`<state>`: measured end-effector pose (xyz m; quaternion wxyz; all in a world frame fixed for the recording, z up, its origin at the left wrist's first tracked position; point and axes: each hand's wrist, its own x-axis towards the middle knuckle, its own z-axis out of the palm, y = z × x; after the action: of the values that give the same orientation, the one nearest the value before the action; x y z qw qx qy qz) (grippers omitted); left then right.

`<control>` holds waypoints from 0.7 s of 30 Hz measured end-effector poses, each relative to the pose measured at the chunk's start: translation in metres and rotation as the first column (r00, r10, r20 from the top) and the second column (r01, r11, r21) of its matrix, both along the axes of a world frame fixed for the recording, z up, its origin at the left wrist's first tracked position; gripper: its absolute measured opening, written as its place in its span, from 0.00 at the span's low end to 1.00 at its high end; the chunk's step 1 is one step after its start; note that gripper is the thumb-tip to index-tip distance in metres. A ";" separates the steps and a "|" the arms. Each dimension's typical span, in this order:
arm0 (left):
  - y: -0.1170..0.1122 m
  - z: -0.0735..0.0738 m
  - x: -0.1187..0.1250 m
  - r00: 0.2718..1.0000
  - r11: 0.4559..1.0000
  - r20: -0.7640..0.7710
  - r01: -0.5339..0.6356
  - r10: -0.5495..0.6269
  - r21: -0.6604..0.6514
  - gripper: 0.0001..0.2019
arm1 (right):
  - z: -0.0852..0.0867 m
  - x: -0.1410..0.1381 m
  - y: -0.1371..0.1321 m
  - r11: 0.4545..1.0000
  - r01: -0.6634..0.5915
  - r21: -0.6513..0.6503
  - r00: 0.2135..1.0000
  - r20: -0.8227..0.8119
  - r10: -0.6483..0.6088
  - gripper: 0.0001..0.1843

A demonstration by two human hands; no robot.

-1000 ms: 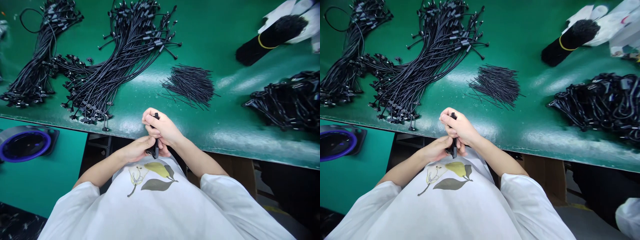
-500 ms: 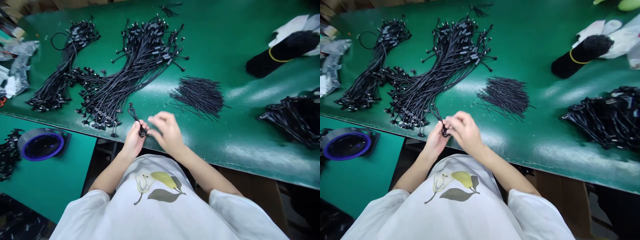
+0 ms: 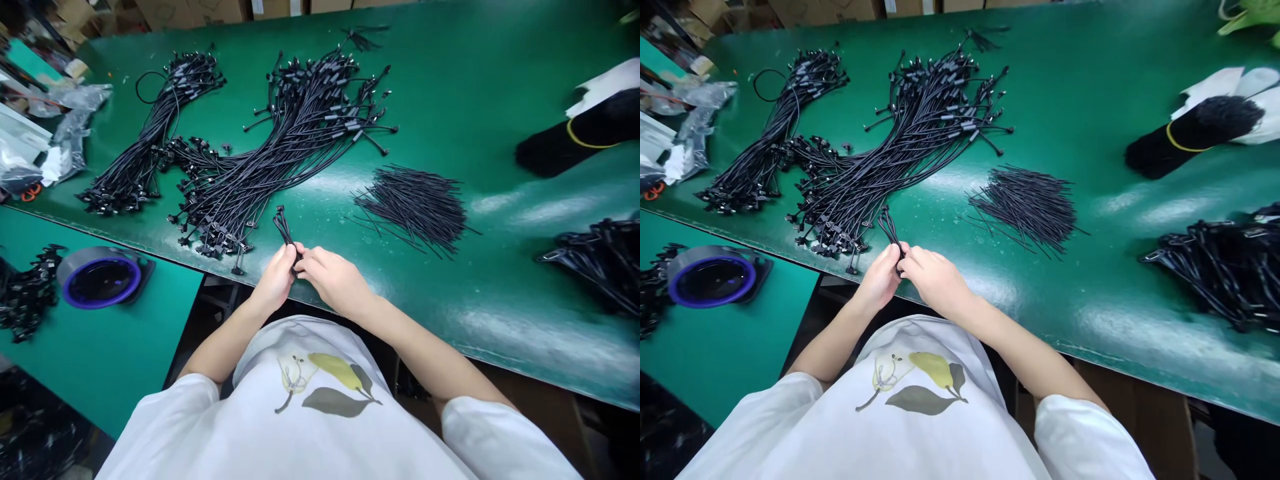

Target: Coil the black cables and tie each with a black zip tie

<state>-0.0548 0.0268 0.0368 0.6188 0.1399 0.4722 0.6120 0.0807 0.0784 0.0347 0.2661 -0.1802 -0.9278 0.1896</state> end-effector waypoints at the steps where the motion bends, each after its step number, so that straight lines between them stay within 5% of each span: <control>1: 0.000 0.001 -0.003 0.999 0.999 0.025 0.034 -0.034 -0.004 0.11 | 0.002 0.000 0.000 0.996 -0.014 0.085 0.999 0.031 0.012 0.13; 5: -0.001 0.006 -0.013 0.991 0.995 0.093 0.101 -0.100 -0.001 0.10 | 0.008 0.000 0.001 0.990 -0.016 0.141 0.997 0.071 0.006 0.14; 11: 0.001 0.006 -0.008 0.998 0.999 0.070 0.012 -0.008 -0.050 0.11 | 0.003 -0.011 -0.016 0.982 0.071 0.175 0.997 0.017 -0.075 0.13; 14: 0.000 0.006 -0.005 0.999 0.999 0.029 0.025 -0.024 -0.041 0.12 | 0.005 -0.008 -0.020 0.977 0.002 0.215 1.000 0.022 -0.007 0.16; 17: -0.005 0.007 -0.009 0.957 0.972 -0.203 0.225 -0.209 0.060 0.15 | 0.019 0.004 -0.006 0.955 -0.045 0.293 0.998 -0.017 0.053 0.14; 21: -0.019 0.009 -0.017 0.723 0.780 -0.370 0.626 -0.583 -0.004 0.19 | 0.032 0.022 0.018 0.874 -0.185 0.449 0.968 0.237 0.083 0.16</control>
<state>-0.0719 0.0078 0.0457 0.6802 0.4302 0.4651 0.3686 0.1024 0.0960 0.0662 0.1882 -0.0645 -0.9791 -0.0418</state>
